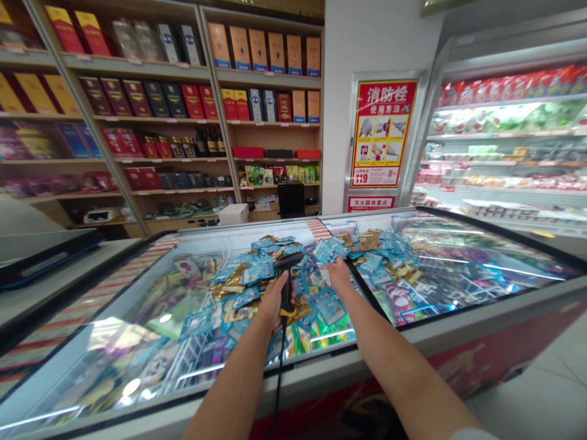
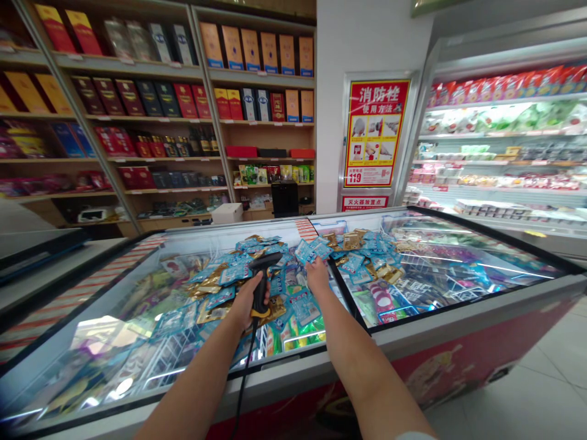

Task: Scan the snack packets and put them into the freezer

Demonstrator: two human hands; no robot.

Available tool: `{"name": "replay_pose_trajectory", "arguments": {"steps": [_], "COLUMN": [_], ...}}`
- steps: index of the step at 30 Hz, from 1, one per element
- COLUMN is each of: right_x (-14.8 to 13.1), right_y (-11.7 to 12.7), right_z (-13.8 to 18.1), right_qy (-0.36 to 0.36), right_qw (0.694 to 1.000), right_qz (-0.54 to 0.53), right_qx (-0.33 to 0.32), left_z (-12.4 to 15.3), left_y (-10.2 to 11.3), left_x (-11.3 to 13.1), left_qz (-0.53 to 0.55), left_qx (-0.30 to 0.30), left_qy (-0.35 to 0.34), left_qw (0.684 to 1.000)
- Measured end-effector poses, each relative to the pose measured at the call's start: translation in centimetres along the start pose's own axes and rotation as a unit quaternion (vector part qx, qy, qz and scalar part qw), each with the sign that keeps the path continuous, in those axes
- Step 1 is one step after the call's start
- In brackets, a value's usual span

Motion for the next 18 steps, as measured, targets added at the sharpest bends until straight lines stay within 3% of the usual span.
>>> {"name": "replay_pose_trajectory", "arguments": {"steps": [5,10,18], "right_x": [0.3,1.3,2.2], "right_y": [0.0,0.9,1.9], "right_z": [-0.5,-2.2,-4.6], "right_qy": [-0.069,-0.191,-0.181], "right_qw": [0.991,0.940,0.921], "right_qz": [-0.103,-0.243,-0.304], "right_qx": [0.046,0.144,0.162], "left_z": [0.3,0.7,0.5], "left_y": [-0.1,-0.3,-0.1], "left_x": [0.2,0.6,0.5], "left_qz": [-0.007,0.002,-0.002], "left_qx": [0.004,0.011,0.008], "left_qy": [0.005,0.003,0.003], "left_qw": [1.000,1.000,1.000]}}
Point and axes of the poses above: each hand's wrist, its own z-axis away from the middle knuckle, its own y-axis out of the back of the hand, x = y × z, the point moved 2 cm from there along -z, towards the middle knuckle, and after that the axes turned 7 degrees about x, right-handed, at the moved point
